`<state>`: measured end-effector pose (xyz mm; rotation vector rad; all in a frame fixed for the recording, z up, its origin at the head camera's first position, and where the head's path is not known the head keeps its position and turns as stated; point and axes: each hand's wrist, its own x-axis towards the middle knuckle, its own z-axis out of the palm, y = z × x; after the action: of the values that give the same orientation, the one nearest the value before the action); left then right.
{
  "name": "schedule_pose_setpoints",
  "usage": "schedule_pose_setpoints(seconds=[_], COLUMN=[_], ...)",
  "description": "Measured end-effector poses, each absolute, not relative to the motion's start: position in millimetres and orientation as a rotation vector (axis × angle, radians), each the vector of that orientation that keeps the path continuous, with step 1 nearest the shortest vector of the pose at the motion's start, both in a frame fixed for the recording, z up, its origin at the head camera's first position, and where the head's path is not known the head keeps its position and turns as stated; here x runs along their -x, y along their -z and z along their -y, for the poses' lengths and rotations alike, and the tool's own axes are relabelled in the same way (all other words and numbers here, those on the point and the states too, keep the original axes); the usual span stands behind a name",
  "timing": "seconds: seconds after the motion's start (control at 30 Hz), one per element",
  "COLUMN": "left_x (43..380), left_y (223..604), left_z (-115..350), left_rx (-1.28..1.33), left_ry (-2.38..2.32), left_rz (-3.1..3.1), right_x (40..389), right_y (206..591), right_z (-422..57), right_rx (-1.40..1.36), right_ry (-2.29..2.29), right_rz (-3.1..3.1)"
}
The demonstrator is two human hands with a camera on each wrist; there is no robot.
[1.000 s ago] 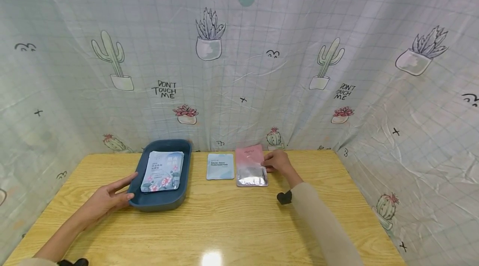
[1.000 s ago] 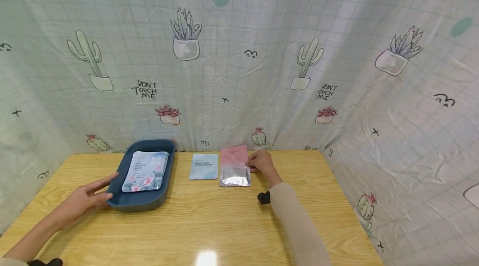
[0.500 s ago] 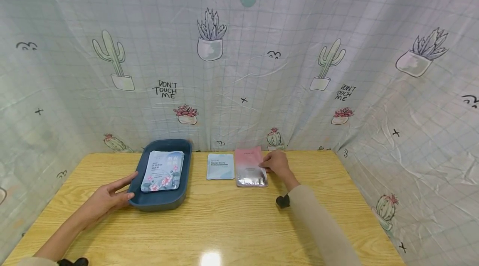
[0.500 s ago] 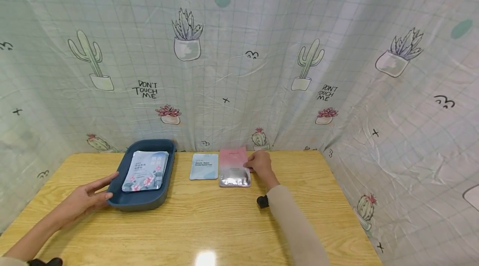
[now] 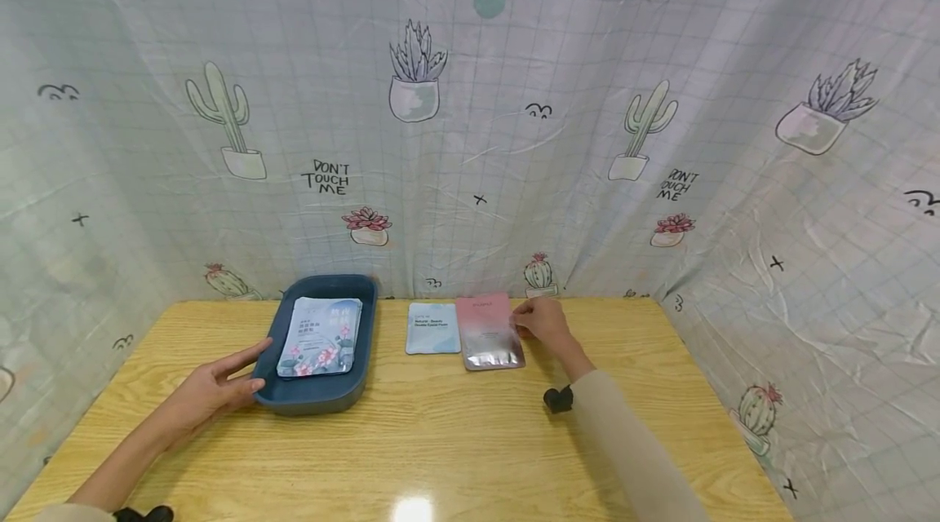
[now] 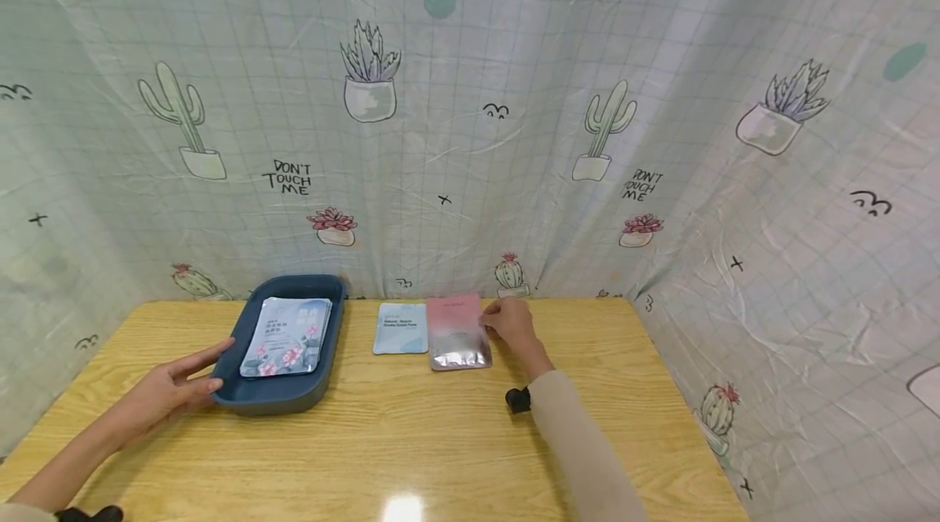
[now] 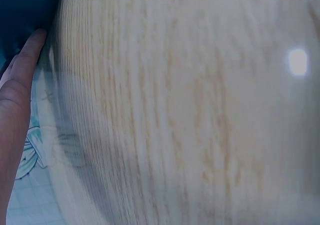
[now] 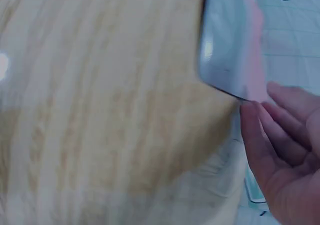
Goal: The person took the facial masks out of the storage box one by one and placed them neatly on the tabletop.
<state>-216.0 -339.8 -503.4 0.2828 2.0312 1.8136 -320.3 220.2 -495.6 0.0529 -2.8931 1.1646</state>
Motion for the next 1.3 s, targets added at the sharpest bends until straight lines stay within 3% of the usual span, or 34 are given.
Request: schedule_pose_setpoints(seconds=[0.23,0.53,1.3], left_x=[216,216,215], left_y=[504,506,506], left_z=[340,341,340], left_rx=[-0.302,-0.332,-0.314], left_ry=[-1.818,-1.824,-1.792], left_rz=[-2.025,-2.042,-2.075], right_x=[318,318,316], right_y=[477,458,432], right_z=[-211,-159,-37], right_rx=[-0.387,-0.675,-0.919], right_ry=[-1.201,-1.242,-1.288], right_rz=[2.924,2.882,2.891])
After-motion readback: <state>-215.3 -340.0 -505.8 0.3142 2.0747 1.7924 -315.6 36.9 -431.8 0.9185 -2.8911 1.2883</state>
